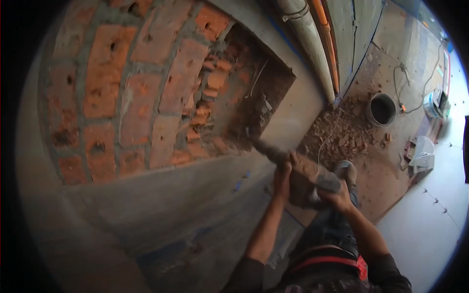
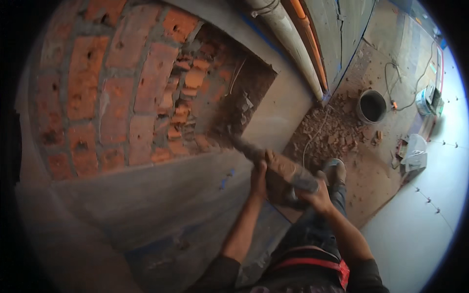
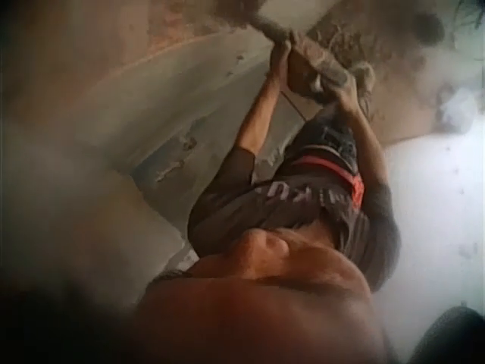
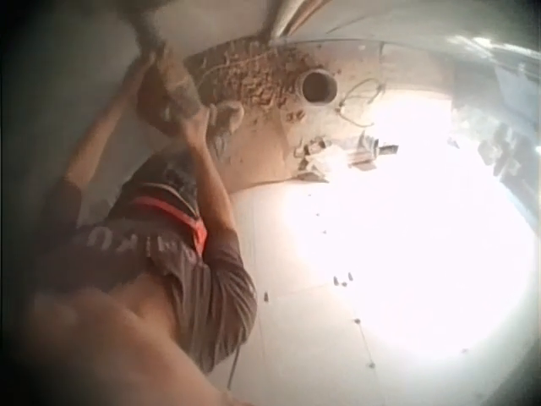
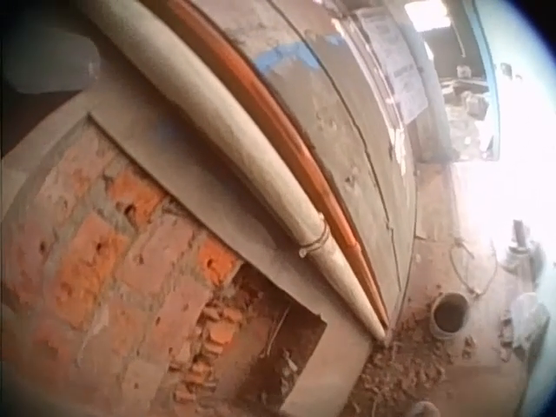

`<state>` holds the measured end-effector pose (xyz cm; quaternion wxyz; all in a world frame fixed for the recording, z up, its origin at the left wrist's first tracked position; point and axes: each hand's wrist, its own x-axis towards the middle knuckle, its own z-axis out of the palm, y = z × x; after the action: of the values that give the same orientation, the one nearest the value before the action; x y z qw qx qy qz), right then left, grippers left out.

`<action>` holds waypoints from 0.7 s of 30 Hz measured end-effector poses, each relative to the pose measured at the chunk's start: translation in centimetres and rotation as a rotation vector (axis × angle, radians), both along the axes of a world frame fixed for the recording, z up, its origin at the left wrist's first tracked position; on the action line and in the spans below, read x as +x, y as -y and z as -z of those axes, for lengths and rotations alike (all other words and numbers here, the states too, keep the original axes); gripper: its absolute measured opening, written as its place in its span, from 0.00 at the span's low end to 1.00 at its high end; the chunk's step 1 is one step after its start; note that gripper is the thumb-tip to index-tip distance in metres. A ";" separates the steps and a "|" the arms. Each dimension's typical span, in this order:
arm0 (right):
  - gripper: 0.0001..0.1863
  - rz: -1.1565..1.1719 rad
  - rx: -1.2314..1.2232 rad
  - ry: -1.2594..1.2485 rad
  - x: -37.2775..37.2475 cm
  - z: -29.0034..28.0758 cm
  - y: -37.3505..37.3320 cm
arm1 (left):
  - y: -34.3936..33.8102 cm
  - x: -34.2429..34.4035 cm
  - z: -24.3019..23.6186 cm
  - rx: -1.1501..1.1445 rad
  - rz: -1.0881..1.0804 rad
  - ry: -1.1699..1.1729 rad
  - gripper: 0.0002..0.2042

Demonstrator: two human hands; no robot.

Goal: Use a rotary hammer drill to chip away brick and concrete from a wall opening.

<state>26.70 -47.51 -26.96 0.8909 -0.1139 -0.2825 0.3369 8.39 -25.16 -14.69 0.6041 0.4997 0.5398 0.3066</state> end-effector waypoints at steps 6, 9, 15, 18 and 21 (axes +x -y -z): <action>0.11 -0.602 -0.947 0.495 3.7 -18.3 -4.8 | 7.6 -2.2 0.0 -0.241 -0.192 0.277 0.42; 0.15 -0.696 -0.981 0.507 4.8 -24.6 -4.9 | 7.5 -1.8 -4.9 -0.143 -0.121 0.246 0.46; 0.16 -0.369 -0.661 0.783 1.8 -31.6 -10.1 | -0.3 -3.9 -12.3 -0.048 -0.071 0.376 0.54; 0.17 -0.347 -0.721 0.788 0.0 -34.3 -13.0 | -2.8 -5.6 -14.2 -0.129 -0.061 0.498 0.56; 0.18 -0.290 -0.684 0.801 -3.1 -33.5 -12.3 | -3.8 -7.3 -13.7 -0.208 0.032 0.746 0.58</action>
<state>23.56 -35.21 6.54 0.5702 -0.4764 -0.4867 0.4594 1.05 -21.40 -0.99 0.8110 0.2985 0.3034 0.4014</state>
